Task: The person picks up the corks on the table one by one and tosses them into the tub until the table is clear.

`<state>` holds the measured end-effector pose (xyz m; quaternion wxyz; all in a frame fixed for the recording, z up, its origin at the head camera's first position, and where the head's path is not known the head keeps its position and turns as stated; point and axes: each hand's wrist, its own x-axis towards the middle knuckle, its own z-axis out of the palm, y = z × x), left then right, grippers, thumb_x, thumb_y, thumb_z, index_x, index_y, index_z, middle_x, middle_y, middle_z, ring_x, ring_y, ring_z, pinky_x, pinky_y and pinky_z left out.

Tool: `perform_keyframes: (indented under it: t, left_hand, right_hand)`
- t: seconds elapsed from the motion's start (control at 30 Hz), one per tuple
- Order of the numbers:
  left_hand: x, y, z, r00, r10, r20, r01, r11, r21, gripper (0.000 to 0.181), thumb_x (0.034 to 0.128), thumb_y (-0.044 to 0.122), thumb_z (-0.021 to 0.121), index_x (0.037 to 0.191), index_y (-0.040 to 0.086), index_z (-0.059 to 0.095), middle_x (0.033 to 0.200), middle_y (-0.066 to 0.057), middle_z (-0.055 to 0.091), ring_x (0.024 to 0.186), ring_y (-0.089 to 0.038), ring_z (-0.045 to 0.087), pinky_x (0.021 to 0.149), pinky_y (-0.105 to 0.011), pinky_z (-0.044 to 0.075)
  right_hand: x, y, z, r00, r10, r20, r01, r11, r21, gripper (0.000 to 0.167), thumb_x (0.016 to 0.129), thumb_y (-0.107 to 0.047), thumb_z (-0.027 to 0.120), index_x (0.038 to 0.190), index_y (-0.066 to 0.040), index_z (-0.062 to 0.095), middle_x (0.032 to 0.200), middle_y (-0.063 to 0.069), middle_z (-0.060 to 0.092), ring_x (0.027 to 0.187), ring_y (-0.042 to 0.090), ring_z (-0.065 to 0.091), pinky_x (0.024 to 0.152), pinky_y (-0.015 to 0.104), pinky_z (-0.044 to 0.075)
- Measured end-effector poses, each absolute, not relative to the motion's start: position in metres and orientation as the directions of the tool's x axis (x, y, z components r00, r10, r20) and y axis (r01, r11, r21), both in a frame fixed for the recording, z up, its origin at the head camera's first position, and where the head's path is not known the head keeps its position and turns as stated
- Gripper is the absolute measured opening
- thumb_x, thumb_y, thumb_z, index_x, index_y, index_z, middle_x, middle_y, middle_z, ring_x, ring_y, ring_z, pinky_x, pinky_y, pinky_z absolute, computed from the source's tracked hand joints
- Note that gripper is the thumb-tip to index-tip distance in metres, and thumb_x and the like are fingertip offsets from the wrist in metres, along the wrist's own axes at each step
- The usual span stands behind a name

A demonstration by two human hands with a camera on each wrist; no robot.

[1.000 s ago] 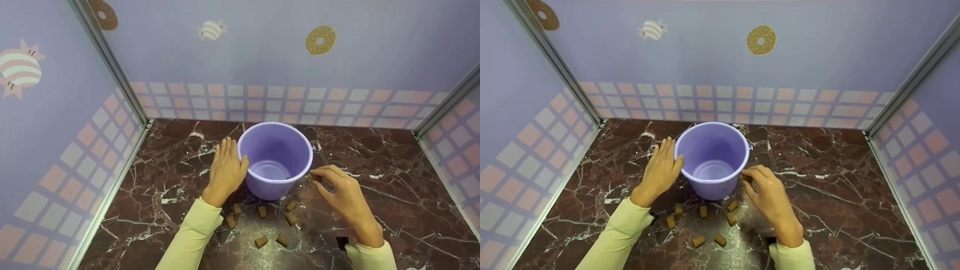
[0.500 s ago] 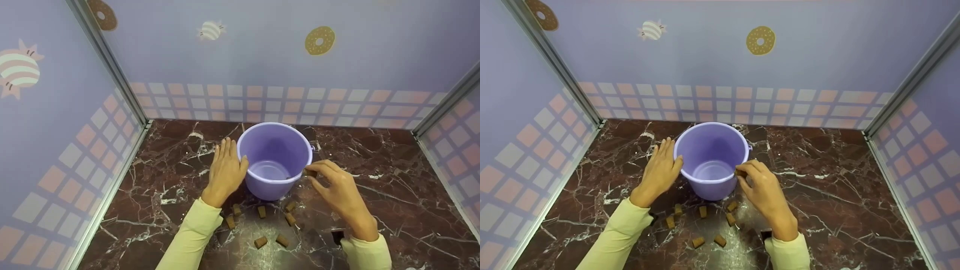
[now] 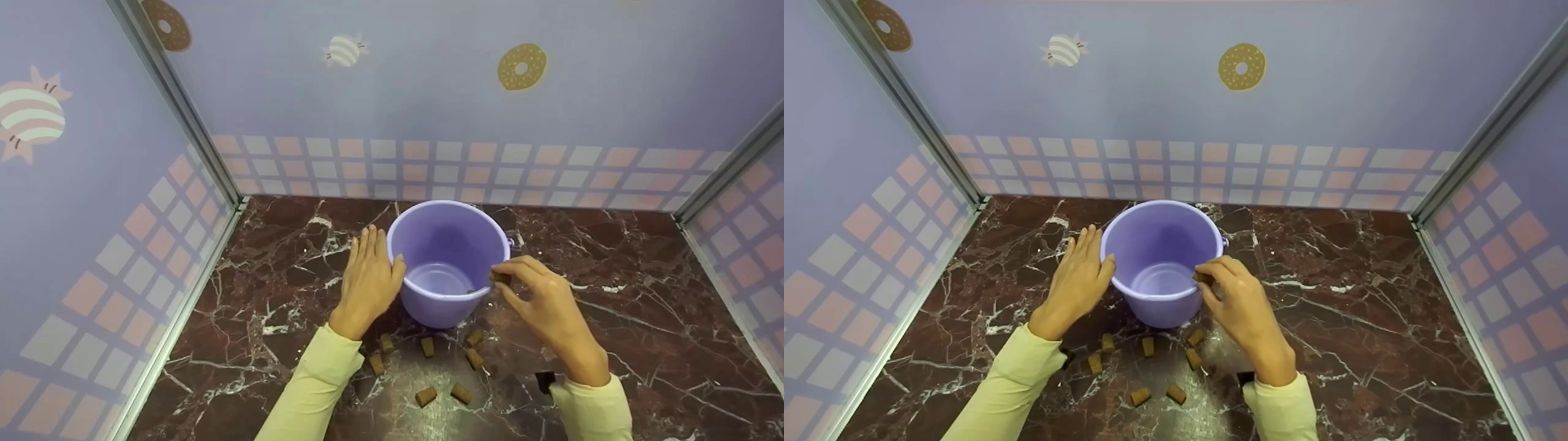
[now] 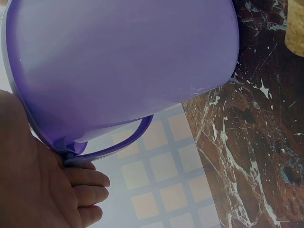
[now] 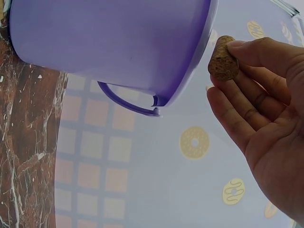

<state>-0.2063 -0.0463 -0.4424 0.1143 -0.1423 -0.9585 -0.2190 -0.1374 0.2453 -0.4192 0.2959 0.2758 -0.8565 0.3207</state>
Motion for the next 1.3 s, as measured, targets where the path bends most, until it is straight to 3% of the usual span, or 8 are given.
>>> perform_keyframes:
  t: [0.27,0.57,0.97,1.3]
  left_hand:
    - [-0.205,-0.047,-0.441,-0.938,0.221,0.267,0.316,0.863,0.395,0.068,0.1101,0.034,0.043,0.156,-0.016,0.036,0.165,-0.034,0.029,0.158,-0.043,0.022,0.131,-0.050,0.010]
    - [-0.205,-0.047,-0.442,-0.936,0.219,0.275,0.319,0.858,0.403,0.066,0.1099,0.032,0.044,0.155,-0.016,0.037,0.164,-0.034,0.030,0.158,-0.043,0.023,0.131,-0.050,0.010]
    - [-0.206,-0.047,-0.442,-0.936,0.226,0.268,0.320,0.863,0.392,0.068,0.1100,0.034,0.042,0.156,-0.016,0.037,0.165,-0.033,0.029,0.158,-0.043,0.022,0.131,-0.050,0.010]
    - [-0.205,-0.047,-0.441,-0.940,0.223,0.259,0.314,0.861,0.400,0.068,0.1100,0.034,0.042,0.157,-0.015,0.036,0.166,-0.033,0.028,0.158,-0.042,0.022,0.131,-0.050,0.009]
  right_hand:
    - [-0.142,0.240,-0.417,-0.675,-0.287,0.680,-0.670,0.624,-0.402,0.035,0.077,0.014,0.087,0.109,0.002,0.077,0.106,0.007,0.076,0.086,0.021,0.073,0.084,0.009,0.052]
    - [-0.146,0.236,-0.415,-0.674,-0.300,0.675,-0.675,0.621,-0.398,0.035,0.077,0.011,0.089,0.109,0.002,0.077,0.107,0.007,0.076,0.092,0.022,0.074,0.091,0.014,0.053]
    - [-0.151,0.230,-0.416,-0.698,-0.300,0.650,-0.660,0.622,-0.422,0.032,0.079,0.012,0.087,0.109,0.002,0.077,0.107,0.009,0.076,0.094,0.023,0.074,0.082,0.036,0.064]
    - [-0.157,0.225,-0.415,-0.672,-0.319,0.668,-0.688,0.602,-0.405,0.032,0.079,0.016,0.084,0.108,0.004,0.077,0.105,0.008,0.076,0.081,0.020,0.071,0.076,0.013,0.054]
